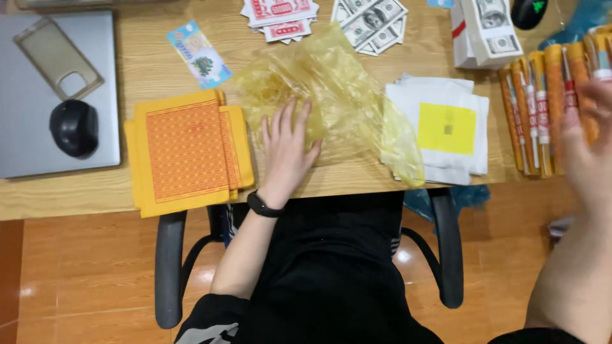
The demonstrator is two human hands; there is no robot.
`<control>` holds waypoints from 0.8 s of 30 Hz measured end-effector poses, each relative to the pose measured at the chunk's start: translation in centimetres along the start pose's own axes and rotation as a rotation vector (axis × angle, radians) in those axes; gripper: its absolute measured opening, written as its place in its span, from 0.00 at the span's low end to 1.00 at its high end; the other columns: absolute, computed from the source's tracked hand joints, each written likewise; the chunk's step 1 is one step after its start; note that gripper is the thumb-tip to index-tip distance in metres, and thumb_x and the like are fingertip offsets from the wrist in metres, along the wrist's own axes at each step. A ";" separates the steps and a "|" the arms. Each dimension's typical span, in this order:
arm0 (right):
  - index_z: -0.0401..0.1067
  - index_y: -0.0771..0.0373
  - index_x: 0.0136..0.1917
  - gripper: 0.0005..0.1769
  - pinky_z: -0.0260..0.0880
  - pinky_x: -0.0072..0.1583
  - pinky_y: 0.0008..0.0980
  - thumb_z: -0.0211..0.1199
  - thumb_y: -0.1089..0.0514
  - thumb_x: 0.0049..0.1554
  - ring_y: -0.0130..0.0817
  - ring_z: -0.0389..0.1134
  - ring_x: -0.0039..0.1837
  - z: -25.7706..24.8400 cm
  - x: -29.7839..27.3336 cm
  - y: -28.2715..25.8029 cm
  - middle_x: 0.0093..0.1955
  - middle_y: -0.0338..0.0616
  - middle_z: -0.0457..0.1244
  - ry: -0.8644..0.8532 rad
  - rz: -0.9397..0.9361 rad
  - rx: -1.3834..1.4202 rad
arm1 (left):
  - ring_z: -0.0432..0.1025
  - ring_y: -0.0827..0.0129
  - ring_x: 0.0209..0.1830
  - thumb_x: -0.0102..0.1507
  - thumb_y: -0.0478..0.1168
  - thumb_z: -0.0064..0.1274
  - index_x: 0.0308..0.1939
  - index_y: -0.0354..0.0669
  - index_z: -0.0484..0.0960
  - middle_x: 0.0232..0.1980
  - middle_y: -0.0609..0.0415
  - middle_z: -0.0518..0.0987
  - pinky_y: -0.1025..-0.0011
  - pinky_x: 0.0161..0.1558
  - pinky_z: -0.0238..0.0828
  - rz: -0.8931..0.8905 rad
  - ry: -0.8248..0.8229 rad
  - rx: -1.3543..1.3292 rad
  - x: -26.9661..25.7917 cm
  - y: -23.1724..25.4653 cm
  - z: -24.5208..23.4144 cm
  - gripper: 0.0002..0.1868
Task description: The person assembles small paper money packs by placing a 100-dollar bill and a red 50000 note into a yellow envelope, then folding the top edge over. The person repeats this process multiple times, creating a stack of finished packs.
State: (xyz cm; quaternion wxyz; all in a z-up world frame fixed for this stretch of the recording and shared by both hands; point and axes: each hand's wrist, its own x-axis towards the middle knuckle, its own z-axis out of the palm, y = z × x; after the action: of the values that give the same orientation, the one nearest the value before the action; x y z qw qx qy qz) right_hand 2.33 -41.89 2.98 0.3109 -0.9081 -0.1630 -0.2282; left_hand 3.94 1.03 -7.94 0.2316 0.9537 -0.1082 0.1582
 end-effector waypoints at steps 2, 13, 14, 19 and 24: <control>0.59 0.78 0.68 0.15 0.58 0.68 0.45 0.48 0.73 0.68 0.52 0.58 0.66 3.0 0.9 -4.6 0.67 0.65 0.56 -0.155 -0.004 0.004 | 0.60 0.54 0.67 0.60 0.44 0.57 0.64 0.48 0.65 0.65 0.47 0.67 0.43 0.69 0.44 -0.013 0.096 -0.056 -0.1 -0.2 -0.4 0.30; 0.74 0.64 0.52 0.10 0.69 0.56 0.30 0.56 0.61 0.59 0.32 0.71 0.53 11.3 3.5 -13.3 0.50 0.42 0.70 -0.617 -0.023 0.272 | 0.57 0.52 0.70 0.64 0.47 0.52 0.64 0.43 0.65 0.68 0.45 0.64 0.42 0.70 0.45 0.131 -0.082 -0.241 -2.9 -3.3 -7.2 0.27; 0.75 0.64 0.51 0.09 0.69 0.55 0.30 0.56 0.62 0.60 0.32 0.71 0.53 11.0 3.7 -13.2 0.49 0.42 0.70 -0.587 -0.001 0.263 | 0.62 0.53 0.64 0.65 0.45 0.51 0.60 0.42 0.70 0.62 0.46 0.69 0.50 0.64 0.53 0.049 0.047 -0.169 -3.3 -4.5 -7.7 0.21; 0.74 0.70 0.50 0.09 0.71 0.56 0.33 0.53 0.65 0.63 0.35 0.71 0.50 10.1 5.1 -10.2 0.46 0.48 0.69 -0.492 0.070 0.215 | 0.62 0.47 0.59 0.60 0.53 0.56 0.59 0.43 0.73 0.61 0.41 0.70 0.48 0.53 0.59 -0.343 0.142 0.347 -5.0 -9.4 -7.3 0.28; 0.72 0.73 0.56 0.11 0.70 0.54 0.34 0.49 0.66 0.69 0.36 0.68 0.51 9.4 6.3 -6.0 0.47 0.51 0.67 -0.319 0.252 0.063 | 0.63 0.49 0.55 0.54 0.54 0.60 0.56 0.50 0.77 0.57 0.45 0.72 0.50 0.47 0.61 -0.434 0.047 0.337 -4.7 -10.2 -6.6 0.28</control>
State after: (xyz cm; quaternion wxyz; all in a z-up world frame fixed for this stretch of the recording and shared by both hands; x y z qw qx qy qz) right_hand 7.96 -30.37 2.58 0.3357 -0.9357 -0.1023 -0.0356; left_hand 0.78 13.69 -8.16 0.1006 0.9757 0.1319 0.1428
